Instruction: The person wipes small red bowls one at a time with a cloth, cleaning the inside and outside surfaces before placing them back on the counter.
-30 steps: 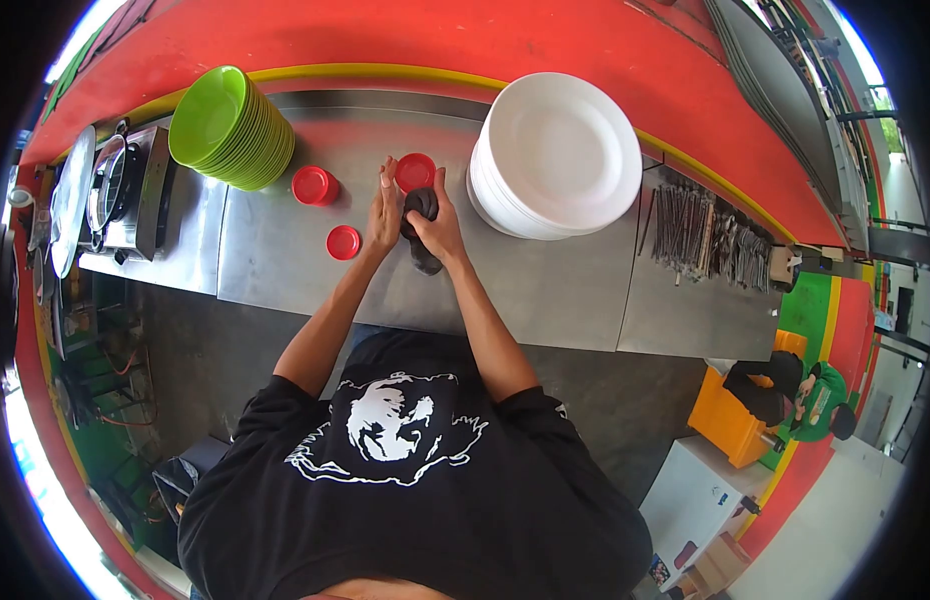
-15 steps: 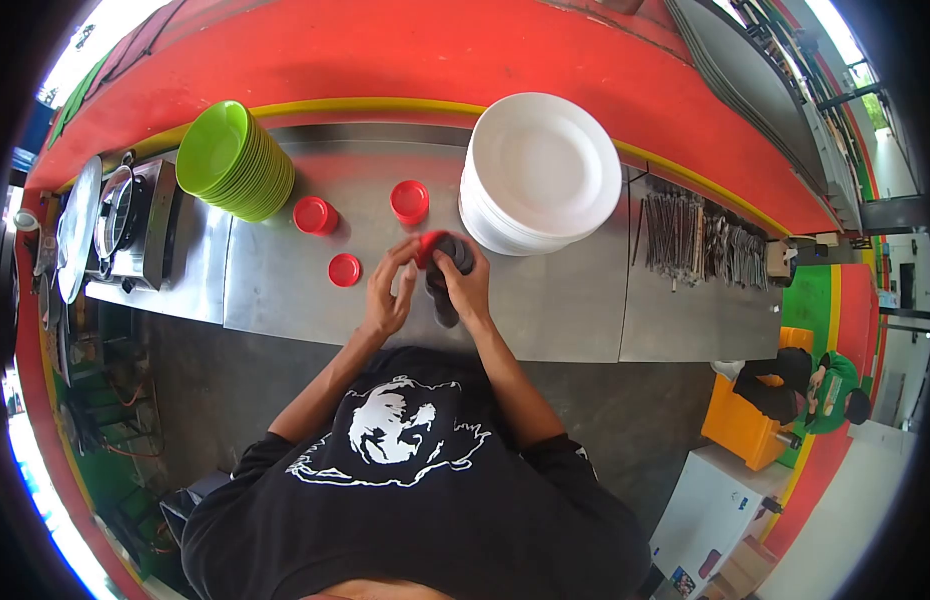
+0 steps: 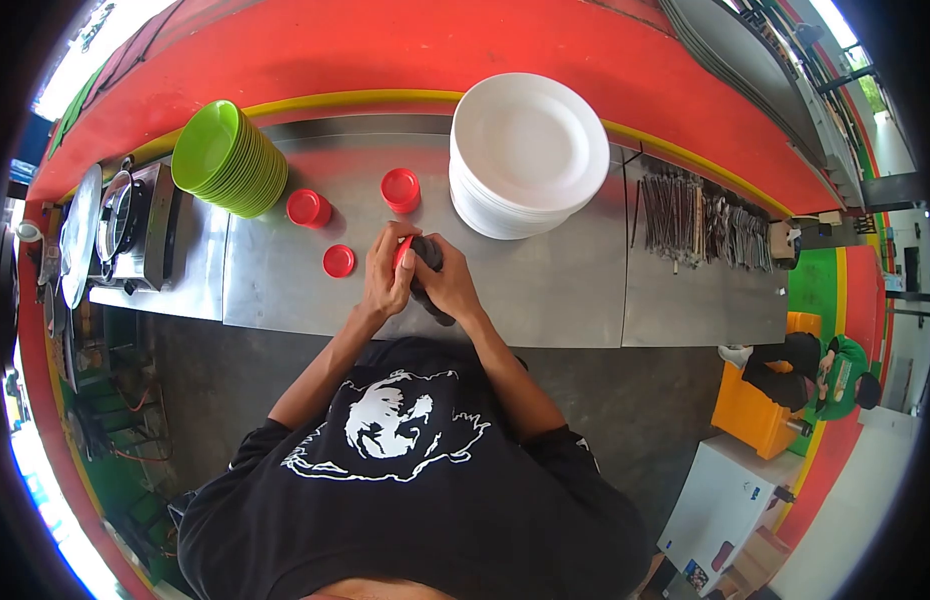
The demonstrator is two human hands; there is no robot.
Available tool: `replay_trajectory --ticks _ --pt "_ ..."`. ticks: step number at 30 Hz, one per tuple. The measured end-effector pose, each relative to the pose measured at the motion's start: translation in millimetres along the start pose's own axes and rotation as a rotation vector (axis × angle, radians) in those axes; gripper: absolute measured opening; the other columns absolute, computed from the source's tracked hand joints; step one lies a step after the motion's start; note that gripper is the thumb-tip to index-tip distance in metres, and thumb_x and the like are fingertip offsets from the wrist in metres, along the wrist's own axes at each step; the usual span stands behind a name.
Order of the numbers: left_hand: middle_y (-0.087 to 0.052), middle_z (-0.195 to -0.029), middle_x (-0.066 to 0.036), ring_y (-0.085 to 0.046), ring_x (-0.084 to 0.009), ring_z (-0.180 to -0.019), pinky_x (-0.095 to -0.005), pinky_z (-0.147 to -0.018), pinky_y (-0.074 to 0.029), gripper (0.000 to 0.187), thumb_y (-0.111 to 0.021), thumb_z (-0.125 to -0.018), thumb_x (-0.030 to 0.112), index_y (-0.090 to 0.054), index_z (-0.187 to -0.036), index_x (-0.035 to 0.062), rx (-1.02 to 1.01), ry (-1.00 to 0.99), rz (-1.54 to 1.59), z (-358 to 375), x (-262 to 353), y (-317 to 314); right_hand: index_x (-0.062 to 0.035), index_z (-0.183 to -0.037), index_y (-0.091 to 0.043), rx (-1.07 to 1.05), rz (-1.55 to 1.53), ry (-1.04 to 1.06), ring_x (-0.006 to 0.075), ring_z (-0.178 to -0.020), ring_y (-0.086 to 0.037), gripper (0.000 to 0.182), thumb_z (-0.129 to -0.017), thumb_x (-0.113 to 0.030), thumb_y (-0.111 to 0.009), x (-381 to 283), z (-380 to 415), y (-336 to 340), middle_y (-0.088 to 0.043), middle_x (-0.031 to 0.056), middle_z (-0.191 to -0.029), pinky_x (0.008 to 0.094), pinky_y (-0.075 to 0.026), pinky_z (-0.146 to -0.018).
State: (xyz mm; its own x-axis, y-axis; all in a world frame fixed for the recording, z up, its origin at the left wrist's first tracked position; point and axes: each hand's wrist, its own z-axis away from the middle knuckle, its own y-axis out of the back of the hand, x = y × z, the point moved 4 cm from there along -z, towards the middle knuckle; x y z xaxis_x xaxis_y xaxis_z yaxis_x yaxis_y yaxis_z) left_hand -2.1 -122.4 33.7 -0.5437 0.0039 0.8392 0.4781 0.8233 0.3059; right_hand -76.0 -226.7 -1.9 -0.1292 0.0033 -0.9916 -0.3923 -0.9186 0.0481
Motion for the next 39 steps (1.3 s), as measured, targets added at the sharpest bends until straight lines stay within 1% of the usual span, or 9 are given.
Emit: replay_trajectory --ticks 5,8,12,13,17,19,25,33,39 --pt "-0.060 -0.090 -0.017 -0.059 -0.0251 -0.080 -0.0359 -0.074 -0.046 0.044 -0.042 -0.099 0.038 -0.059 -0.098 -0.0035 0.009 0.111 -0.045 7 -6 -1 0.0015 -0.115 -0.038 -0.018 0.099 -0.159 0.0199 -0.074 -0.059 0.040 -0.095 -0.026 -0.060 -16 10 3 -0.061 0.0133 -0.084 0.0341 -0.050 -0.068" --pt "-0.059 -0.086 -0.012 -0.055 -0.0206 -0.076 -0.0357 -0.068 -0.044 0.047 -0.042 -0.100 0.039 -0.061 -0.095 -0.0028 0.004 0.625 0.353 15 -34 -1 -0.0001 -0.117 -0.026 0.113 0.091 0.229 0.0215 -0.083 -0.059 0.046 -0.096 -0.025 -0.058 -8 9 13 -0.058 0.0184 -0.093 0.0354 -0.050 -0.072" --pt "-0.058 -0.086 -0.007 -0.051 -0.0130 -0.074 -0.0281 -0.065 -0.042 0.049 -0.031 -0.105 0.039 -0.060 -0.103 -0.0006 0.083 0.621 0.500 31 -68 -9 -0.0009 -0.111 -0.051 0.098 0.121 0.344 0.0224 -0.093 -0.058 0.033 -0.088 -0.014 -0.070 -60 23 13 -0.057 0.0144 -0.107 0.0342 -0.049 -0.079" --pt "-0.055 -0.084 -0.004 -0.047 -0.0107 -0.073 -0.0260 -0.063 -0.038 0.046 -0.028 -0.106 0.037 -0.057 -0.101 0.0025 0.090 0.382 0.380 25 -62 -14 -0.0013 -0.103 -0.062 0.129 0.186 0.468 0.0240 -0.100 -0.060 0.024 -0.081 -0.002 -0.072 -66 25 9 -0.060 0.0121 -0.110 0.0327 -0.048 -0.086" --pt "-0.048 -0.090 -0.006 -0.047 -0.0139 -0.083 -0.0286 -0.073 -0.039 0.032 -0.028 -0.105 0.025 -0.049 -0.095 0.0021 -0.029 0.567 0.573 21 -39 -10 0.0006 -0.110 -0.064 0.113 0.460 0.585 0.0325 -0.104 -0.062 0.035 -0.076 0.007 -0.069 -58 30 -3 -0.061 0.0143 -0.115 0.0390 -0.052 -0.087" --pt "-0.048 -0.078 -0.009 -0.048 -0.0180 -0.071 -0.0345 -0.063 -0.038 0.035 -0.032 -0.103 0.027 -0.050 -0.092 -0.0012 -0.002 0.226 0.215 18 -32 -7 0.0008 -0.111 -0.065 0.112 0.514 0.570 0.0331 -0.103 -0.062 0.036 -0.075 0.007 -0.068 -58 36 -4 -0.061 0.0153 -0.116 0.0395 -0.053 -0.086" --pt "-0.047 -0.072 -0.017 -0.049 -0.0272 -0.063 -0.0393 -0.057 -0.039 0.036 -0.037 -0.098 0.025 -0.050 -0.087 -0.0068 -0.058 0.296 0.177 11 -9 -6 0.0037 -0.109 -0.067 0.018 0.264 0.206 0.0198 -0.074 -0.065 0.024 -0.086 0.005 -0.058 -43 41 8 -0.069 0.0128 -0.099 0.0301 -0.053 -0.067" --pt "-0.048 -0.074 -0.016 -0.049 -0.0250 -0.064 -0.0364 -0.061 -0.039 0.049 -0.035 -0.096 0.038 -0.052 -0.090 -0.0069 -0.160 0.071 0.125 6 -7 -6 0.0035 -0.114 -0.065 0.065 -0.945 -0.512 0.0038 -0.068 -0.056 0.023 -0.095 -0.002 -0.055 -11 42 -8 -0.064 0.0016 -0.085 0.0205 -0.046 -0.060" --pt "-0.052 -0.074 -0.009 -0.048 -0.0173 -0.067 -0.0317 -0.062 -0.038 0.047 -0.034 -0.097 0.037 -0.055 -0.088 -0.0045 -0.104 0.194 0.307 9 -4 -7 -0.0030 -0.112 -0.068 0.038 -0.113 0.208 0.0143 -0.075 -0.063 0.027 -0.087 0.001 -0.062 -30 52 0 -0.065 0.0067 -0.095 0.0280 -0.052 -0.068"
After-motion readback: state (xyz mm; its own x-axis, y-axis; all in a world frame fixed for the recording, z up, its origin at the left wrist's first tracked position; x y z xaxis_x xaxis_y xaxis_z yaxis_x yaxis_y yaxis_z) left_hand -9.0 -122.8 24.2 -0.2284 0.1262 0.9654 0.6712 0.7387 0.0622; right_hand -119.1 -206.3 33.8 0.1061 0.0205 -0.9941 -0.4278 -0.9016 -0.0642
